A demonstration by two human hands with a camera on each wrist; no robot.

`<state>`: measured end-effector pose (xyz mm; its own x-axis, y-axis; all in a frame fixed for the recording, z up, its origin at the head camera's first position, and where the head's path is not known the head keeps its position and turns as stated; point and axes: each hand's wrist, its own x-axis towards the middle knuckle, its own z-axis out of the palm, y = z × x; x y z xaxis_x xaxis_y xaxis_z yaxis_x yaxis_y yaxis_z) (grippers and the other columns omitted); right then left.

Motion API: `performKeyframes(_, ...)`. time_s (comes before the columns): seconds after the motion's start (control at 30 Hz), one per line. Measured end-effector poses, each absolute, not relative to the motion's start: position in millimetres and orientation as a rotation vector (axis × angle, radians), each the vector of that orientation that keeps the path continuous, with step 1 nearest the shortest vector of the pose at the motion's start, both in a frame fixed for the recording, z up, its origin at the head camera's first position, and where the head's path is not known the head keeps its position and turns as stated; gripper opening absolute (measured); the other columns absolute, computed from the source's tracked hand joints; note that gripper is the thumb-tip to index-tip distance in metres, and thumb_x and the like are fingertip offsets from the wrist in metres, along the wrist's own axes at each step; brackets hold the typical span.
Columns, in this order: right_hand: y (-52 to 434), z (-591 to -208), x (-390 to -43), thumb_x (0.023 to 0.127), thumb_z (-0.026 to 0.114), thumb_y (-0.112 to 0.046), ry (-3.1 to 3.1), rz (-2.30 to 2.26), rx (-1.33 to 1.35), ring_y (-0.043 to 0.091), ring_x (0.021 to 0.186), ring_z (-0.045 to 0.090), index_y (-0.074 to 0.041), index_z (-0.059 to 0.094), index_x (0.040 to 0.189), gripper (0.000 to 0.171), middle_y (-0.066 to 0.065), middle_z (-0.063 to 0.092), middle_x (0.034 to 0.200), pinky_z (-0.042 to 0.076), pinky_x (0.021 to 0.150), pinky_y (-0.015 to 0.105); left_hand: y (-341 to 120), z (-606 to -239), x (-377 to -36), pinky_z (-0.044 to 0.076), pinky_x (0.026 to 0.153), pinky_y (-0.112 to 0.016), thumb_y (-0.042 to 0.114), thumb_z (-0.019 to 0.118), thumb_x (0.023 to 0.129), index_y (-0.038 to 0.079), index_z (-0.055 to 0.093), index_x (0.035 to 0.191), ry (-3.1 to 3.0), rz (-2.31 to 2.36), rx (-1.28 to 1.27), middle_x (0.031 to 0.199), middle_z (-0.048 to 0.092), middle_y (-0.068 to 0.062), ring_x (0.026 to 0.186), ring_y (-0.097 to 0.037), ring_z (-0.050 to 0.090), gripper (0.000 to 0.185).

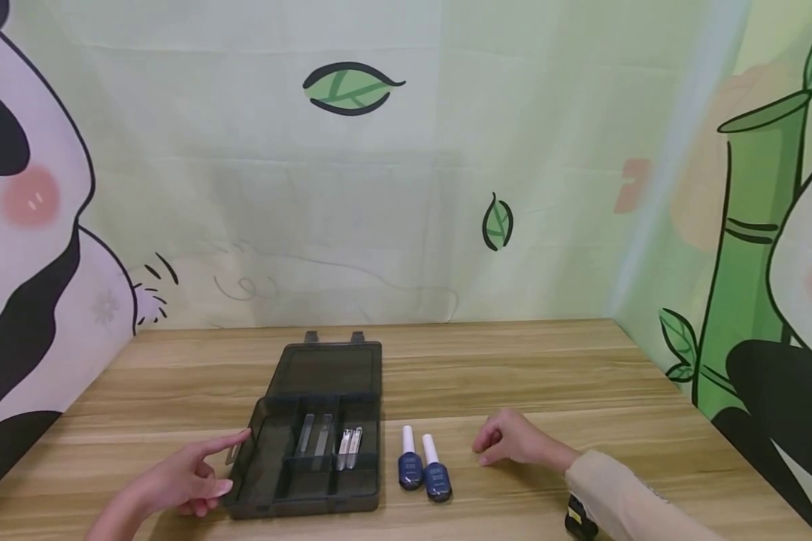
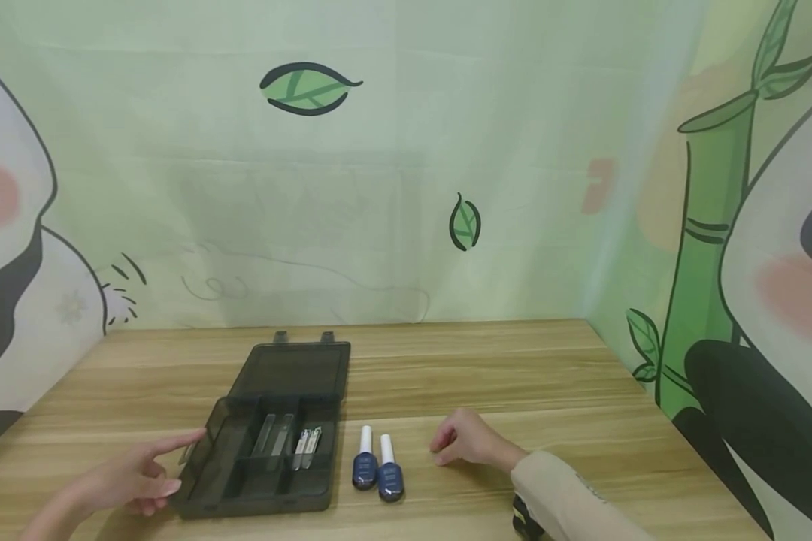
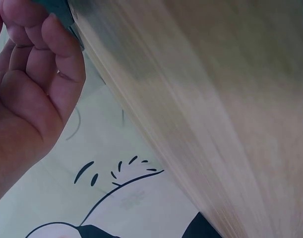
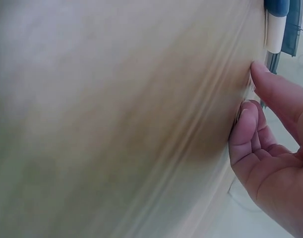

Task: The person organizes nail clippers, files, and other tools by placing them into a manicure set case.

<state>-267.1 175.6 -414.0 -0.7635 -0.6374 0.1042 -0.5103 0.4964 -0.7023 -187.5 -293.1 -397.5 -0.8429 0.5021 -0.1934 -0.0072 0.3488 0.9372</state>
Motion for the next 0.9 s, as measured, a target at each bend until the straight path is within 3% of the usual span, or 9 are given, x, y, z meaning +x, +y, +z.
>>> performKeyframes(0.4, 173, -407, -268, 0.071, 0.071, 0.001, 2.499, -1.190, -0.960, 0.004, 0.060, 0.052, 0.005, 0.067, 0.077, 0.009, 0.003, 0.063, 0.071, 0.045, 0.054, 0.021, -293, -397, -187, 0.038, 0.046, -0.022, 0.015, 0.059, 0.085, 0.045, 0.038, 0.123, 2.186, 1.506, 0.423, 0.063, 0.051, -0.006, 0.052, -0.014, 0.047, 0.053)
performKeyframes(0.5, 173, -404, -269, 0.073, 0.070, 0.001, 2.499, -1.216, -0.975, 0.005, 0.061, 0.052, 0.006, 0.066, 0.079, 0.009, 0.003, 0.063, 0.071, 0.045, 0.054, 0.022, -292, -396, -186, 0.038, 0.046, -0.022, 0.014, 0.059, 0.085, 0.027, 0.035, 0.137, 2.201, 1.494, 0.420, 0.062, 0.051, -0.006, 0.052, -0.014, 0.047, 0.059)
performKeyframes(0.63, 172, -400, -271, 0.075, 0.069, 0.001, 2.494, -1.261, -0.968, 0.006, 0.063, 0.052, 0.008, 0.066, 0.084, 0.011, 0.009, 0.063, 0.074, 0.045, 0.056, 0.022, -291, -396, -186, 0.038, 0.046, -0.023, 0.014, 0.060, 0.085, 0.027, 0.035, 0.138, 2.217, 1.489, 0.415, 0.062, 0.051, -0.006, 0.052, -0.014, 0.048, 0.060)
performKeyframes(0.73, 169, -397, -272, 0.076, 0.067, 0.002, 2.484, -1.306, -0.947, 0.007, 0.065, 0.053, 0.009, 0.066, 0.086, 0.012, 0.015, 0.064, 0.079, 0.045, 0.058, 0.022, -292, -396, -186, 0.038, 0.046, -0.022, 0.014, 0.060, 0.085, 0.045, 0.039, 0.124, 2.213, 1.495, 0.413, 0.062, 0.051, -0.006, 0.052, -0.014, 0.048, 0.054)
performKeyframes(0.83, 167, -396, -272, 0.078, 0.066, 0.002, 2.477, -1.340, -0.932, 0.009, 0.067, 0.055, 0.010, 0.065, 0.088, 0.014, 0.017, 0.064, 0.083, 0.046, 0.059, 0.022, -292, -396, -186, 0.038, 0.046, -0.022, 0.014, 0.060, 0.084, 0.036, 0.037, 0.131, 2.212, 1.494, 0.403, 0.062, 0.051, -0.006, 0.052, -0.014, 0.048, 0.056)
performKeyframes(0.9, 165, -396, -272, 0.078, 0.065, 0.002, 2.464, -1.365, -0.927, 0.009, 0.068, 0.056, 0.011, 0.064, 0.090, 0.015, 0.019, 0.063, 0.085, 0.046, 0.060, 0.023, -291, -396, -186, 0.039, 0.046, -0.022, 0.014, 0.060, 0.085, 0.024, 0.035, 0.138, 2.218, 1.487, 0.408, 0.062, 0.050, -0.006, 0.052, -0.015, 0.048, 0.060)
